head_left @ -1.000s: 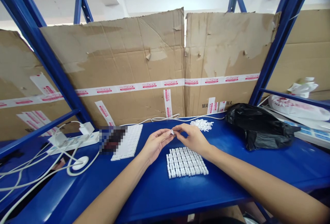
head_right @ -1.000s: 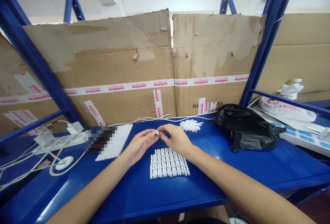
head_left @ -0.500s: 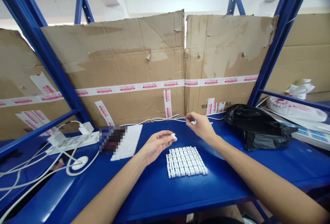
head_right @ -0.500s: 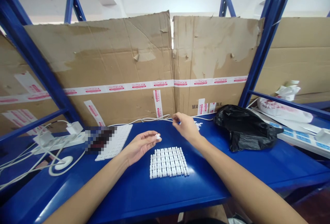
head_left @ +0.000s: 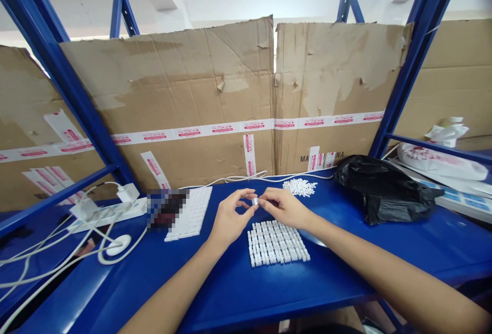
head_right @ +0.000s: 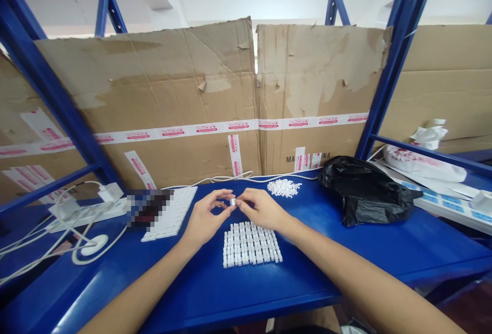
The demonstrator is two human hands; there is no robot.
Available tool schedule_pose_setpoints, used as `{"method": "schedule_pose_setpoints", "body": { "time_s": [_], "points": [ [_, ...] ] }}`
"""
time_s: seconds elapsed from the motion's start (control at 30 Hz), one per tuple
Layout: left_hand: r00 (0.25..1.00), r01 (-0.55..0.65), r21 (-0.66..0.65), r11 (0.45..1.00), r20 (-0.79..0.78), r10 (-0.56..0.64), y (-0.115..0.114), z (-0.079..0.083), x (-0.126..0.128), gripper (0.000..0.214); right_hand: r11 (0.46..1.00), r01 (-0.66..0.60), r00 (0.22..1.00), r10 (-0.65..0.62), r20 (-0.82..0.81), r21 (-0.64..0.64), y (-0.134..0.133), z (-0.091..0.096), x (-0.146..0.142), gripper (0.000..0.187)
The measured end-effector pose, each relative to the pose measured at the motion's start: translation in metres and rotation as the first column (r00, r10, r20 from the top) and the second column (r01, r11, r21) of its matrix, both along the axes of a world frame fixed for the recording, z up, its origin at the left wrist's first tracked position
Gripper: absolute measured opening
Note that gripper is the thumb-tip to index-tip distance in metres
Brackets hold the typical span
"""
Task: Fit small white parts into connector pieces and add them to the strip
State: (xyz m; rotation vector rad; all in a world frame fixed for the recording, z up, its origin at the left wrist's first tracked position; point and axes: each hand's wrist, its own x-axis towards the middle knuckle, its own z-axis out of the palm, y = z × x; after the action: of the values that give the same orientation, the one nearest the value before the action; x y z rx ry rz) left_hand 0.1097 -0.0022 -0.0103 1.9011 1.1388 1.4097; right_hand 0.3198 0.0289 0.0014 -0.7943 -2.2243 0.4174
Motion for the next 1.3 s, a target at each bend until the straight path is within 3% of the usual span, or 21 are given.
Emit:
{"method": "schedule_pose_setpoints", "body": {
  "time_s": [0.2, 0.43, 0.63, 0.73, 0.83, 0.9, 1.03, 1.3],
  "points": [
    [0.998, 0.021, -0.012, 1.000, 0.063, -0.020, -0.004, 0.004, 0.003, 0.023, 0.998, 0.064, 0.998, -0.064, -0.028, 0.006, -0.007, -0.004, -0.006, 0.017],
    [0.987, -0.003, 0.081, 0.997, -0.158, 0.015, -0.005, 0.004, 0.003, 0.013, 0.984, 0.167, 0.984, -0.171, -0.044, -0.067, -0.008, -0.006, -0.013, 0.013],
    [1.000, -0.027, 0.037, 0.999, -0.003, 0.027, -0.008, 0.012, 0.008, 0.020, 0.940, 0.338, 0.940, -0.336, 0.054, -0.037, 0.010, -0.007, 0.000, 0.013],
    [0.999, -0.033, 0.011, 0.999, 0.040, 0.032, -0.002, 0.011, 0.001, 0.024, 0.880, 0.475, 0.870, -0.470, 0.148, 0.001, 0.028, -0.006, 0.022, 0.016],
    [0.998, -0.033, -0.036, 0.999, 0.052, 0.035, 0.009, 0.009, -0.015, 0.015, 0.750, 0.653, 0.715, -0.657, 0.238, 0.108, 0.043, -0.005, 0.047, 0.022],
    [1.000, -0.031, -0.110, 0.993, -0.005, 0.031, 0.015, 0.008, -0.028, 0.012, 0.699, 0.697, 0.649, -0.710, 0.274, 0.162, 0.049, -0.006, 0.060, 0.026],
    [0.975, -0.038, -0.257, 0.966, -0.223, -0.021, 0.021, 0.007, -0.050, 0.010, 0.722, 0.670, 0.660, -0.686, 0.305, 0.174, 0.052, -0.008, 0.069, 0.030],
    [0.953, -0.036, -0.172, 0.984, -0.303, -0.018, 0.028, -0.001, -0.054, 0.010, 0.827, 0.549, 0.780, -0.560, 0.279, 0.123, 0.046, -0.011, 0.054, 0.026]
  ]
}}
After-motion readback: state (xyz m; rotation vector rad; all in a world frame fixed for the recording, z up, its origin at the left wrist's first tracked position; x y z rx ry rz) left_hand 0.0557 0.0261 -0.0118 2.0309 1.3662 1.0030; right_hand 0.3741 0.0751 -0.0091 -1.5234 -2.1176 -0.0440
